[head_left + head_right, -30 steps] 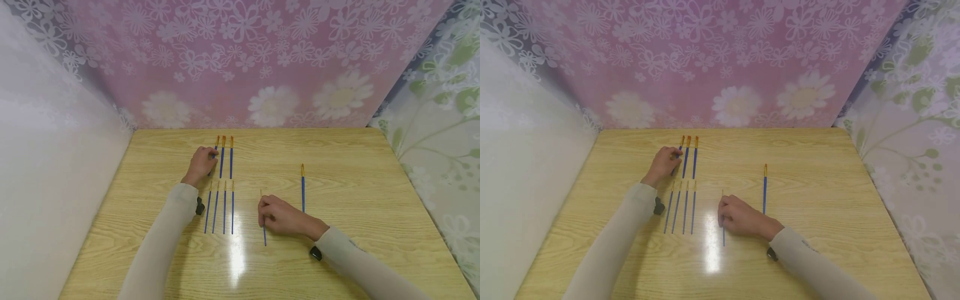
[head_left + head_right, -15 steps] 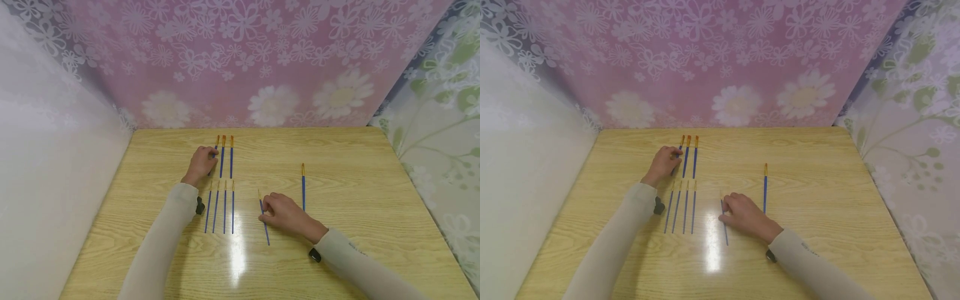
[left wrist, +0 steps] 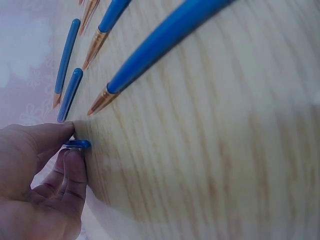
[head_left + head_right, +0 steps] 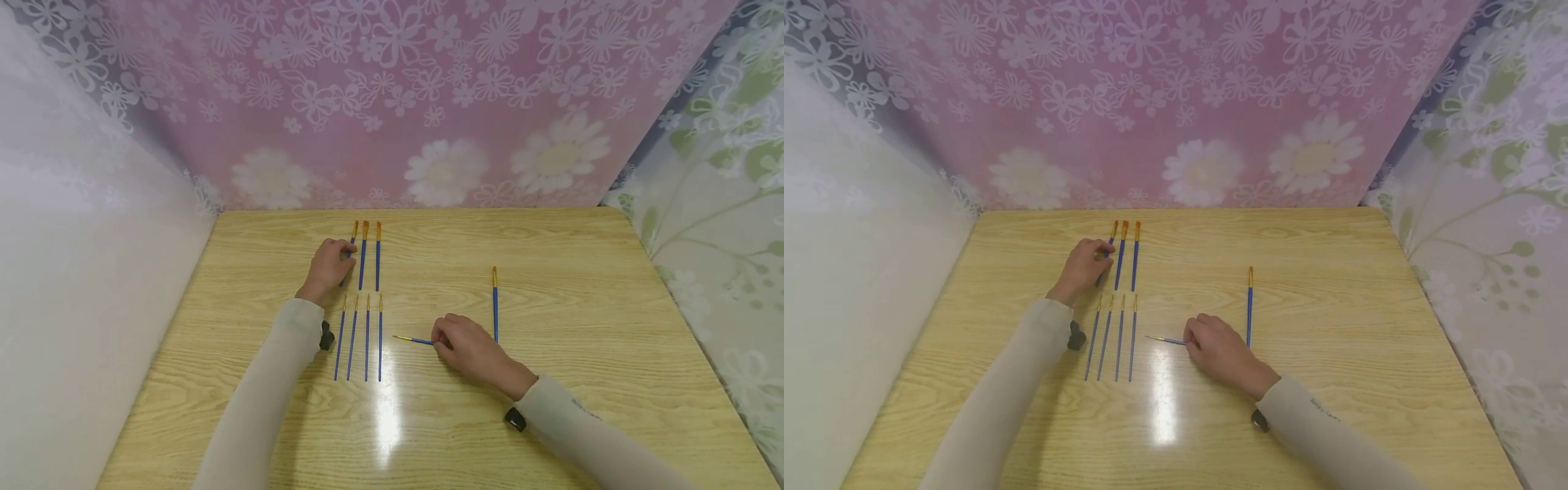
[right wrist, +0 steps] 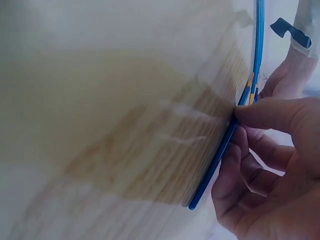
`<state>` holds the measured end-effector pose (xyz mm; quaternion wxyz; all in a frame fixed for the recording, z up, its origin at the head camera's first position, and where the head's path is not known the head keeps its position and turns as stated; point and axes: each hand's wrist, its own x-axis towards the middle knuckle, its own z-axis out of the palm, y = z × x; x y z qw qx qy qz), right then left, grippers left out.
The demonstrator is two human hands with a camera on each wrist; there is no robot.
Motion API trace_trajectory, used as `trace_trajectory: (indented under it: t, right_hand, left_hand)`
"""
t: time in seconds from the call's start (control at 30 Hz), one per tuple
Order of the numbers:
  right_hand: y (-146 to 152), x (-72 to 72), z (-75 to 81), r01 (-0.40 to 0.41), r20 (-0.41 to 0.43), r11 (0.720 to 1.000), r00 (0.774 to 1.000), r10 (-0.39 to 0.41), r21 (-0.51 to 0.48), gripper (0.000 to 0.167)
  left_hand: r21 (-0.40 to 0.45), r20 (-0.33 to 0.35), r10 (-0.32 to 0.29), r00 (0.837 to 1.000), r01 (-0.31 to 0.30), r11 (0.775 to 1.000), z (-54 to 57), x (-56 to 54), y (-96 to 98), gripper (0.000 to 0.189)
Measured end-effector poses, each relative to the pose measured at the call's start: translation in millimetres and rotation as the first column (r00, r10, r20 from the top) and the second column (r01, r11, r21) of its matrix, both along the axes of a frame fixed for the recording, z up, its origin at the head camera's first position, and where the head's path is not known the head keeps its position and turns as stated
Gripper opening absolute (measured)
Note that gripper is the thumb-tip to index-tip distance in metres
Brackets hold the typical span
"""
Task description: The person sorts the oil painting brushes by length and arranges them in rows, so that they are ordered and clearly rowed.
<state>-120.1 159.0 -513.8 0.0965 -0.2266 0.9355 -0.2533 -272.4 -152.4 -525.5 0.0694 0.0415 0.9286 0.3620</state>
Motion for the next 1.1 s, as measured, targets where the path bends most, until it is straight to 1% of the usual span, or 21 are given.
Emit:
trace_trajectory:
  t: [0.2,0.37,0.53,0.6,0.77,0.87,1.0,1.1]
  right_hand:
    - [-1.5,1.0,0.3,0.006,-0.055,1.000,0.998,-0.004,0.031,0.009]
    - [0.3,-2.1,6.8,0.019,-0.081,1.000,0.997,-0.019,0.001,0.008]
    - [0.0,-6.6,8.8,0.036,-0.031,0.998,0.999,-0.037,-0.054,0.004]
    - [-1.8,-6.8,8.2,0.038,-0.010,0.996,0.999,-0.039,-0.079,0.007]
    - [-10.0,-4.2,5.6,0.018,-0.017,0.992,1.000,-0.021,-0.123,0.009]
    - [-16.9,-2.2,3.6,0.020,-0.002,0.989,1.000,-0.020,-0.149,0.011]
    - [-28.9,-1.7,1.9,0.049,0.049,0.986,0.998,-0.041,-0.159,0.013]
    - [-38.7,-2.8,0.5,0.063,0.063,0.986,0.997,-0.053,-0.153,0.010]
  left_hand:
    - [-0.003,0.000,0.003,1.000,-0.003,1.000,-2.2,-1.9,-0.6,0.032]
    - [-0.006,-0.002,-0.001,1.000,0.001,1.000,-1.1,-2.8,-0.6,0.032]
    - [-0.011,0.000,-0.003,1.000,0.003,1.000,-0.1,-3.2,-0.8,0.032]
    - [-0.011,-0.001,-0.006,1.000,0.006,1.000,0.0,-3.1,-0.9,0.032]
    - [-0.020,-0.005,-0.011,1.000,0.011,1.000,-0.7,-2.7,-1.0,0.032]
    - [-0.020,-0.009,-0.014,1.000,0.014,1.000,-0.6,-2.1,-1.1,0.032]
    - [-0.015,-0.012,-0.015,1.000,0.015,1.000,-0.9,-1.4,-0.9,0.032]
    - [-0.012,-0.009,-0.009,1.000,0.009,1.000,-1.3,-1.6,-0.8,0.032]
